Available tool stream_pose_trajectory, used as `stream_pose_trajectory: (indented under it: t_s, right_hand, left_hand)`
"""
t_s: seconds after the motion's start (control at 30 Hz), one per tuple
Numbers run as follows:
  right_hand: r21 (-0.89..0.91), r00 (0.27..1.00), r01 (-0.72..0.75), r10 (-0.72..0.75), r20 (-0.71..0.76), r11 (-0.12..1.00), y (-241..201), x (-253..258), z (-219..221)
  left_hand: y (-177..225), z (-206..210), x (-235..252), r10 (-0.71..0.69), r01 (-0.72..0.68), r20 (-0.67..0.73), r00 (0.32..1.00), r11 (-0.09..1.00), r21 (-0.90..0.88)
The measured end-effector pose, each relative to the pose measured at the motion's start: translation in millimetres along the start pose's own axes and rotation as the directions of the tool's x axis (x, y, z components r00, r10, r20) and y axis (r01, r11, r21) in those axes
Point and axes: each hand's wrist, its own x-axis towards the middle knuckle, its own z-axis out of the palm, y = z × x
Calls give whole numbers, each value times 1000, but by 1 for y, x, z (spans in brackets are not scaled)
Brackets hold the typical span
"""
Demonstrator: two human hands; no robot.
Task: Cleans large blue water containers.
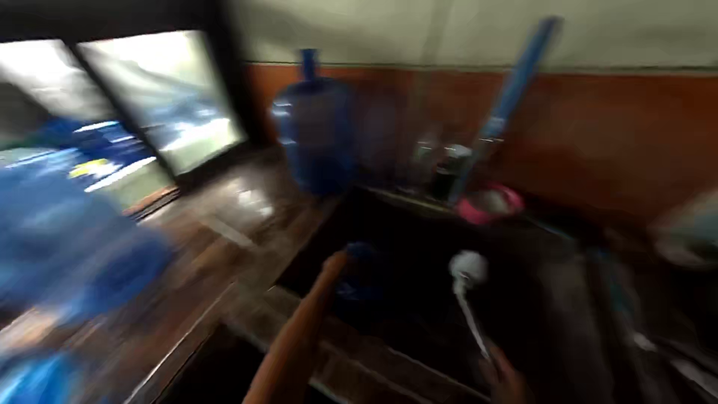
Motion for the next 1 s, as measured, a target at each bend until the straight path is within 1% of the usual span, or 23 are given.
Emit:
stream_pose_trajectory:
  t_s: [0.03, 0.07, 0.17, 0.23, 0.27, 0.33, 0.43, 0.53, 0.63, 0.7, 0.73, 0.77, 0.8, 0.83, 0.87, 0.9, 0.93, 0.97, 1.0]
  right_hand:
    - [-54, 998, -10, 6, -68, 998, -1, 8, 5]
    - [-109, 989, -49, 33, -144, 993, -5, 18, 6]
    - [-202, 937, -185, 110, -331, 962, -24, 54, -15]
    - [-230, 909, -290, 193, -370, 929, -35, 83, -46]
    - [-246, 891, -357, 250, -378, 901, -38, 99, -63]
    - [-262, 847, -470, 346, -403, 843, -32, 133, -99]
    - [-328, 798, -556, 379, -469, 764, 10, 170, -131]
    - [-375, 749, -652, 484, -452, 659, 46, 181, -136]
    - [-410, 723, -686, 506, -470, 601, 63, 178, -129]
    - [-439, 727, -683, 481, -491, 584, 66, 173, -125]
    - [-442, 737, -669, 460, -495, 597, 63, 172, -123]
    - [-445, 768, -630, 421, -484, 637, 54, 170, -119]
    - [-455, 823, -546, 347, -450, 704, 38, 168, -113]
    - [-469, 890, -410, 229, -394, 782, 20, 165, -103]
    - [-472, 940, -208, 42, -339, 856, 5, 164, -89]
    - [-462, 937, 24, -181, -300, 887, -8, 165, -69]
    - [-440, 896, 216, -356, -266, 872, -27, 169, -48]
    - [-406, 852, 355, -470, -230, 842, -48, 173, -27]
    - [-376, 808, 451, -549, -214, 809, -66, 180, -8]
  left_hand:
    - [9, 3, 12, 18, -17, -42, 999, 999, 33]
    - [18, 5, 23, 42, -39, -90, 995, 999, 36]
    - [41, 23, 39, 147, -162, -228, 963, 985, -50]
    - [61, 38, 40, 194, -231, -280, 940, 967, -106]
    - [71, 45, 40, 223, -264, -302, 927, 959, -105]
    - [89, 54, 43, 286, -336, -335, 898, 936, -102]
    - [105, 49, 49, 345, -385, -281, 895, 918, -99]
    - [129, 43, 60, 388, -416, -222, 895, 904, -96]
    - [170, 42, 70, 440, -453, -145, 886, 889, -69]
    - [199, 44, 78, 463, -472, -108, 880, 877, -84]
    - [212, 45, 84, 471, -479, -92, 877, 872, -101]
    - [223, 46, 92, 475, -482, -80, 876, 868, -122]
    - [234, 48, 100, 476, -482, -78, 876, 863, -153]
    - [242, 51, 108, 471, -482, -103, 876, 853, -198]
    - [248, 56, 115, 457, -479, -144, 878, 839, -258]
    - [252, 63, 119, 430, -469, -186, 883, 816, -338]
    - [255, 69, 121, 390, -446, -216, 895, 786, -428]
    - [255, 77, 120, 349, -422, -237, 907, 747, -514]
    - [253, 84, 120, 313, -401, -250, 916, 700, -591]
